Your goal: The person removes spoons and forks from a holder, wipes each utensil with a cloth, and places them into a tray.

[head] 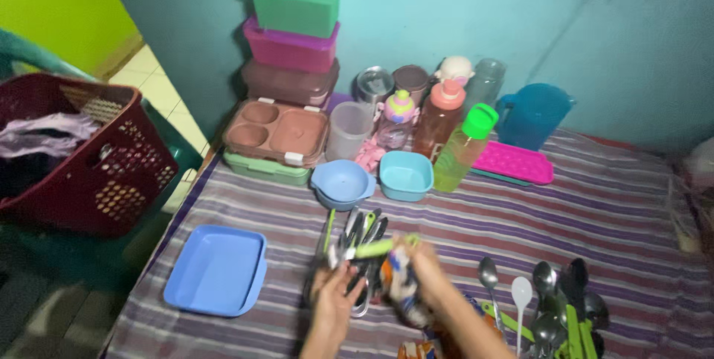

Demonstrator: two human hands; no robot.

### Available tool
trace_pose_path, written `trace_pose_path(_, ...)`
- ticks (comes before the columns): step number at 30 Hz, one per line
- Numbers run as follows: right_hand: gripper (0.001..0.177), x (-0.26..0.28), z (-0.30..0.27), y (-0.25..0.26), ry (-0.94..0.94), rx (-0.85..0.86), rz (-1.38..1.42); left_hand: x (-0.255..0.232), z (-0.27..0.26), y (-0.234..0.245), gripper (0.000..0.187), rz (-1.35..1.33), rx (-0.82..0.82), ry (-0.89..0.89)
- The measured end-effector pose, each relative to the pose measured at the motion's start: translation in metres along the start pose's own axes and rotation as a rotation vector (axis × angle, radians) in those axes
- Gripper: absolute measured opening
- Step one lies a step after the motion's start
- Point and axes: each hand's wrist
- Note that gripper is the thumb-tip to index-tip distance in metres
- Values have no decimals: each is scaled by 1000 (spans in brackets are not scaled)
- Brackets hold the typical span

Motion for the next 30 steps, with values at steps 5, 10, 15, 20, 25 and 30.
trace_pose_path(5, 30, 62, 66, -1, 265, 199, -547, -52, -9, 19, 60, 959, -283, -598)
trace_pose_path(10, 36, 55, 106, -47, 229, 419, -1016, -57, -24, 6, 46, 1673, 79, -629)
trace_pose_path(15, 49, 4, 122, -72, 194, 203, -670, -39, -16, 8, 40, 1846, 95, -489)
trace_pose_path(20, 62, 1, 82, -46, 312, 0, -718, -40, -25, 4, 43, 1876, -19, -481)
trace_pose_path(25, 43, 22, -34, 49, -182, 199, -3, -28, -24, -42, 50, 1725, -31, -664)
trace_pose_path(30, 37, 28, -143, 169, -335, 26, 64, 52, 9, -104, 25, 1579, 312, -584)
Point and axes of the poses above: each hand's wrist, its own z-axis towards the middle knuckle, its own y-axis out of the back of the hand, x = y × z, and after that the axes turned 4 degrees about x, right-handed
